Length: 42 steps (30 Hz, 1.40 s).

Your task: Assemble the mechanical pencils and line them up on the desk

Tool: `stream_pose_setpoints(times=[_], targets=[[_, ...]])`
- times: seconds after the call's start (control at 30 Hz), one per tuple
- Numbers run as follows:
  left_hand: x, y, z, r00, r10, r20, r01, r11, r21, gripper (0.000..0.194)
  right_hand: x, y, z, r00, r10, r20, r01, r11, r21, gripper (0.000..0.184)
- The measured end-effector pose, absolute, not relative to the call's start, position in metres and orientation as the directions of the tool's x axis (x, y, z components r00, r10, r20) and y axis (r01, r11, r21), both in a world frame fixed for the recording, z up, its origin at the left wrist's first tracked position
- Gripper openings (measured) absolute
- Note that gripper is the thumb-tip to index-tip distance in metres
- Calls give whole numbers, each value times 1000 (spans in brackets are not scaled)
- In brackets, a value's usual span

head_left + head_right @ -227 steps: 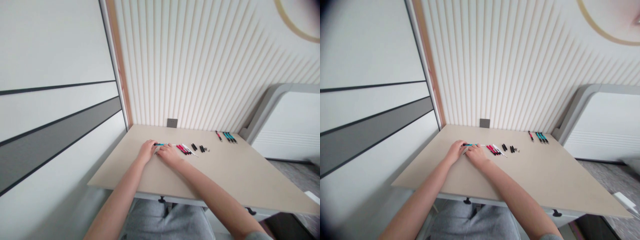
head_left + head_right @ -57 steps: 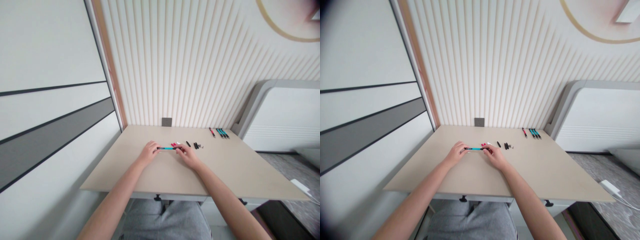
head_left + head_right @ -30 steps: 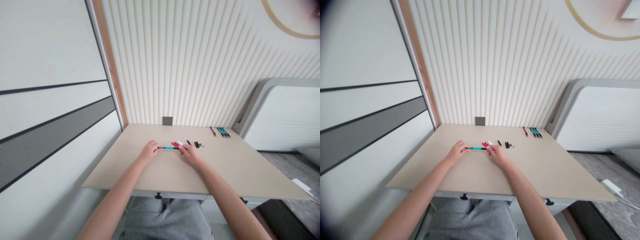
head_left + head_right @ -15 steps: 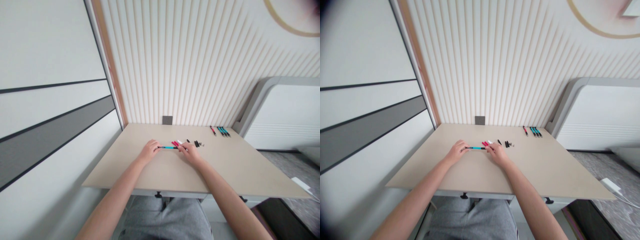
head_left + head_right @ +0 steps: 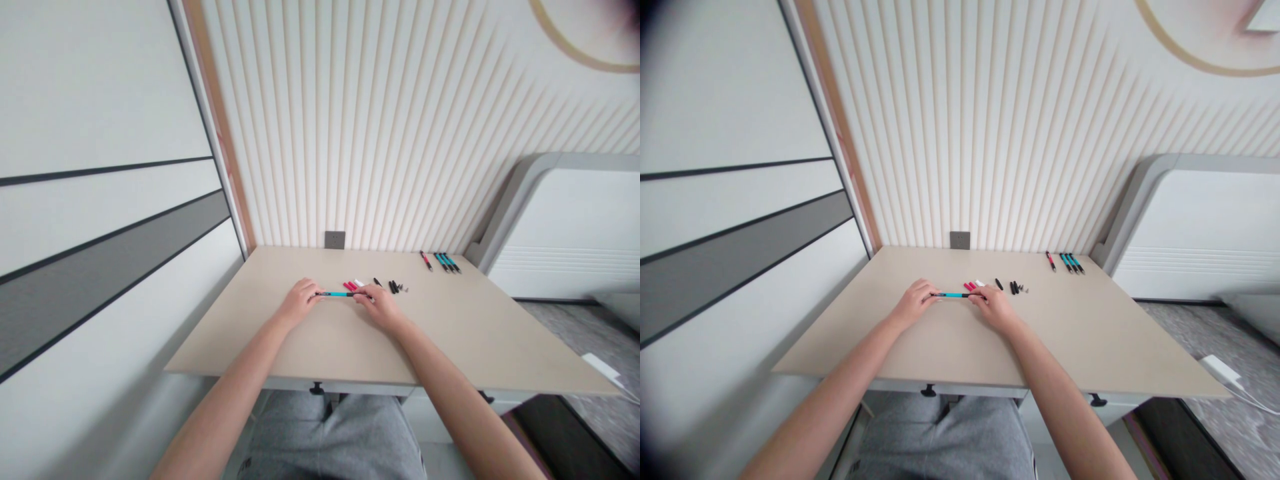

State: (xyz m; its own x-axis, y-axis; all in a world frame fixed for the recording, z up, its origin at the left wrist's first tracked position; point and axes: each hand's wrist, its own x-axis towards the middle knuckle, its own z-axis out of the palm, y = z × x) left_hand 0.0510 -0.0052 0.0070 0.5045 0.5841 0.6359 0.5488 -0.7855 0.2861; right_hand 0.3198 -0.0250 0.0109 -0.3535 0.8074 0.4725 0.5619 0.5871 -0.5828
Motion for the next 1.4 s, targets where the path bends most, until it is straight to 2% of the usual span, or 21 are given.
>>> stream_pose_setpoints(times=[0.13,0.2,0.3,0.37,0.47,0.57,0.73,0.83,0.93,1.0,1.13,1.4], targets=[[52,-6,9,535,561,631,552,-798,241,6,320,-27,11,-394,853,343,590,521,-617,55],[52,-7,10,547,561,621,551,-800,237,6,320,-26,9,-398,860,318,588,506,-631,52],[51,-6,9,526,574,628,554,-791,259,6,320,-23,7,-376,825,421,535,565,-628,32],[51,-6,9,512,580,634,552,-787,275,6,320,-22,7,-367,797,480,516,604,-608,29],[51,-7,9,516,590,621,556,-782,281,7,321,-23,10,-372,788,491,563,612,-555,26],[51,-7,10,528,596,605,567,-778,270,9,320,-26,13,-398,789,468,603,609,-515,28],[50,-6,9,534,580,615,563,-787,254,8,321,-23,13,-454,778,434,625,626,-466,44],[49,-5,7,513,588,625,566,-779,268,7,333,-13,10,-260,824,504,723,512,-464,41],[50,-5,7,492,599,632,566,-772,291,6,358,-4,5,73,828,556,879,210,-428,33],[50,-5,7,486,602,633,562,-770,301,6,375,-1,1,190,835,517,921,32,-389,31],[49,-6,8,480,604,636,560,-769,308,6,392,2,-7,231,886,403,944,-104,-312,29],[49,-5,8,475,612,632,557,-765,323,7,393,4,-11,219,892,396,947,-97,-307,28]])
